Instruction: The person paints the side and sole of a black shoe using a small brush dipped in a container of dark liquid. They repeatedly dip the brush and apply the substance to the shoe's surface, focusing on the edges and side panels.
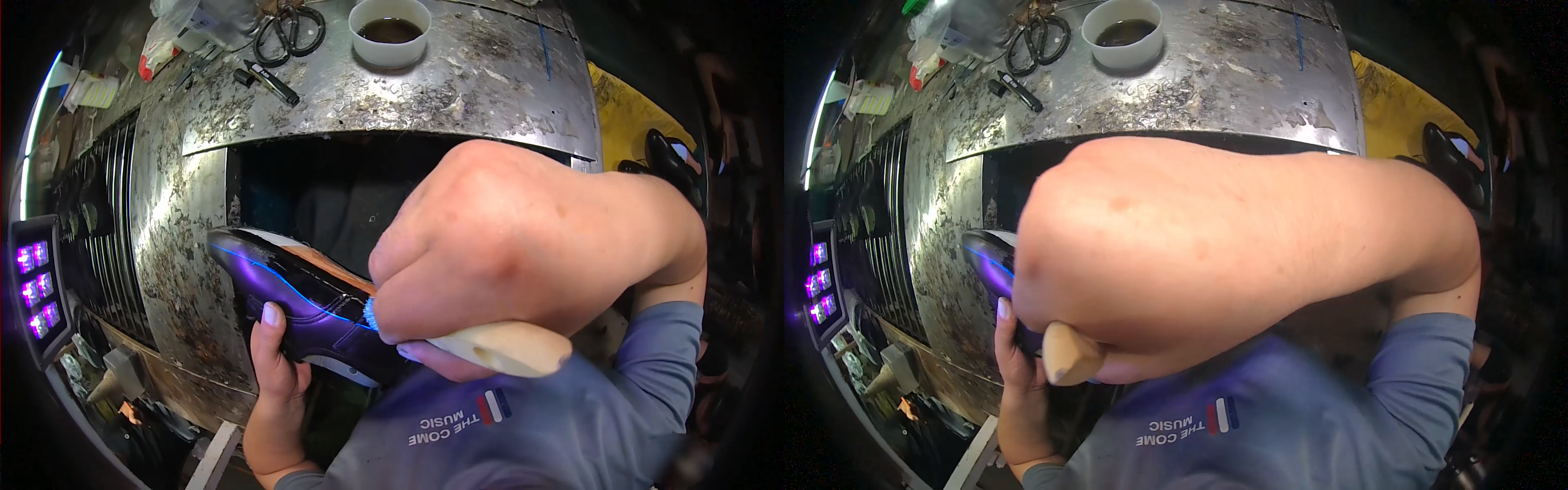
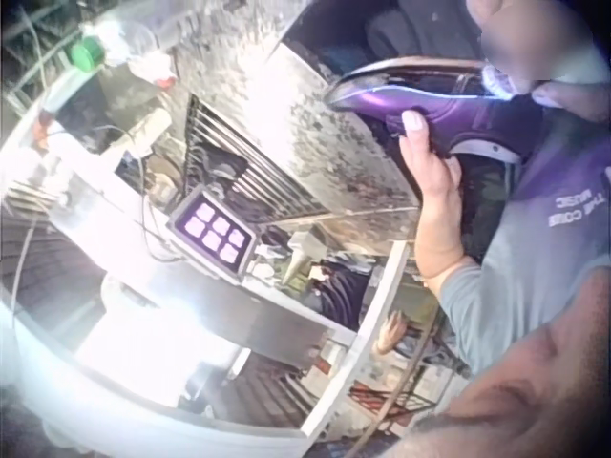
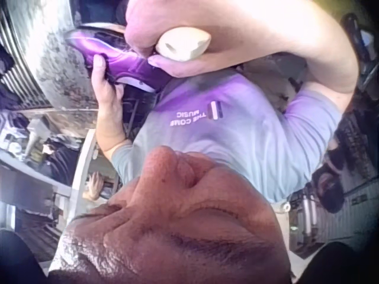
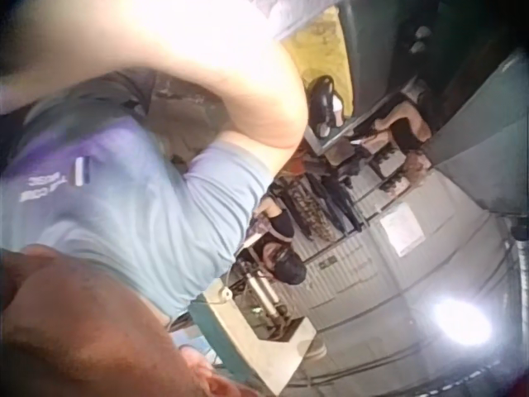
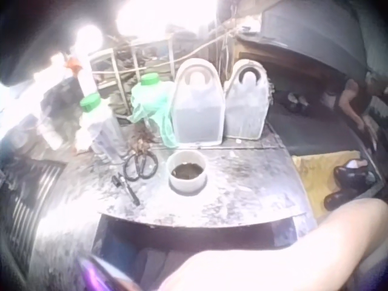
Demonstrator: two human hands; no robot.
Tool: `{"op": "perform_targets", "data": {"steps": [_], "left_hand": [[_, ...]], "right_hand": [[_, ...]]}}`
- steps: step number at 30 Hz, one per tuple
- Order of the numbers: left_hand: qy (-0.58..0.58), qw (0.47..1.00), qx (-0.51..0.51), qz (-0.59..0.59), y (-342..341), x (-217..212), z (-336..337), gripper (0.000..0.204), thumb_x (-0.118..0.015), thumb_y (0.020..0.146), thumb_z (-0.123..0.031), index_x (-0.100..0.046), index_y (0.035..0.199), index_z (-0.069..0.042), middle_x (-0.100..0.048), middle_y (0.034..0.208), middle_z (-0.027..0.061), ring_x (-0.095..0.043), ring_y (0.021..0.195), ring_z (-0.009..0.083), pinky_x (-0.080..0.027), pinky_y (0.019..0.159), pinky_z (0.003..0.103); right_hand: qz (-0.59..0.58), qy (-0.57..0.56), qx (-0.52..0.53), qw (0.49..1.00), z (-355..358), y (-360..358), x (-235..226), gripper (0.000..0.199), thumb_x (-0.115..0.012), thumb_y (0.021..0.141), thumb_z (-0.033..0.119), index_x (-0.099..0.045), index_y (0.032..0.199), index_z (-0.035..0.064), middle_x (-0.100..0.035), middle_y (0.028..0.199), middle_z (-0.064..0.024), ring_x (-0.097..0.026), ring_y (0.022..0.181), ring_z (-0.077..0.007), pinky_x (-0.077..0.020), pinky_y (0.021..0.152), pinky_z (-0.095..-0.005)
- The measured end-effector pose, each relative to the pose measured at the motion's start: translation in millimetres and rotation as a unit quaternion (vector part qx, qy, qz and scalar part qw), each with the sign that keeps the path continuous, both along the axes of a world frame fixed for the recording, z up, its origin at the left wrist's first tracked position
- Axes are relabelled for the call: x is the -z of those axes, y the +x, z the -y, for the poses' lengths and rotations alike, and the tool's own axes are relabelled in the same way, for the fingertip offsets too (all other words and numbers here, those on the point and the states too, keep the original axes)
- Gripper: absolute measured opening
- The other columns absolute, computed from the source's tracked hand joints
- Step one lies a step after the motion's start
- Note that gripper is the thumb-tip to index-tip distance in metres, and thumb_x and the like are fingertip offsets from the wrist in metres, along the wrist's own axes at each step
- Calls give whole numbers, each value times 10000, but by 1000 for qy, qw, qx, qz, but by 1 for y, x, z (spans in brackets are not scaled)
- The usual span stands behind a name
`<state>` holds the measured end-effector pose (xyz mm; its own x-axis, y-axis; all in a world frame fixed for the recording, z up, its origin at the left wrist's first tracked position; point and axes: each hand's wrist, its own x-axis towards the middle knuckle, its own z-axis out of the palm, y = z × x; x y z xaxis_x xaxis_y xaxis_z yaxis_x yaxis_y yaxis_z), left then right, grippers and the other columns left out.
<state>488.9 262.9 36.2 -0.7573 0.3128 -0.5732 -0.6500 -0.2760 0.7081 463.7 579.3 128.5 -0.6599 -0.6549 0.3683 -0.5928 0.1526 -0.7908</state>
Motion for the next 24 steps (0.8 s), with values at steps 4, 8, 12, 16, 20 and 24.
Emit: {"op": "perform_targets", "data": {"steps": [4, 8, 12, 16, 20, 24], "left_hand": [[52, 998, -17, 37, 1, 10, -3, 616, -511, 1055, -446, -447, 1486, -11, -595, 1413, 158, -605, 1273, 295, -452, 1118, 476], [90, 995, -47, 21, 4, 22, -7, 637, -486, 1063, -483, -432, 1503, -24, -579, 1436, 159, -587, 1299, 304, -441, 1128, 482], [122, 991, -41, 21, 1, 28, -9, 668, -436, 1064, -531, -401, 1534, -57, -532, 1495, 156, -540, 1358, 319, -408, 1163, 496], [158, 985, -54, 32, 1, 24, -26, 681, -410, 1061, -553, -388, 1548, -76, -507, 1523, 155, -508, 1390, 324, -385, 1182, 504], [173, 982, -61, 47, 4, 23, -35, 710, -383, 1052, -591, -375, 1564, -99, -476, 1555, 150, -464, 1431, 330, -351, 1207, 512], [188, 975, -70, 92, 8, 27, -37, 728, -380, 1045, -610, -373, 1568, -104, -470, 1563, 143, -452, 1441, 335, -342, 1213, 516]], "right_hand": [[-6, -19, 18, 1000, -2, 0, -7, 213, -770, 709, 133, -569, 726, 66, -529, 675, -65, -580, 586, -299, -461, 503, -396], [4, 9, 29, 1000, -2, -2, -20, 230, -764, 688, 168, -556, 707, 71, -552, 682, -60, -601, 603, -301, -475, 503, -399], [-67, -32, 74, 994, 5, 1, -5, 228, -736, 708, 186, -542, 694, 67, -551, 673, -60, -610, 606, -298, -481, 492, -402], [-38, 8, 73, 997, 2, 0, -22, 234, -707, 718, 201, -520, 672, 68, -537, 664, -59, -606, 597, -292, -476, 474, -401], [-106, 84, 57, 989, -2, -2, -31, 242, -681, 710, 230, -502, 646, 80, -507, 659, -50, -590, 579, -272, -459, 449, -386], [-18, 68, 30, 997, -4, -4, -40, 244, -666, 694, 258, -492, 630, 99, -482, 658, -35, -577, 569, -243, -445, 435, -369]]}}
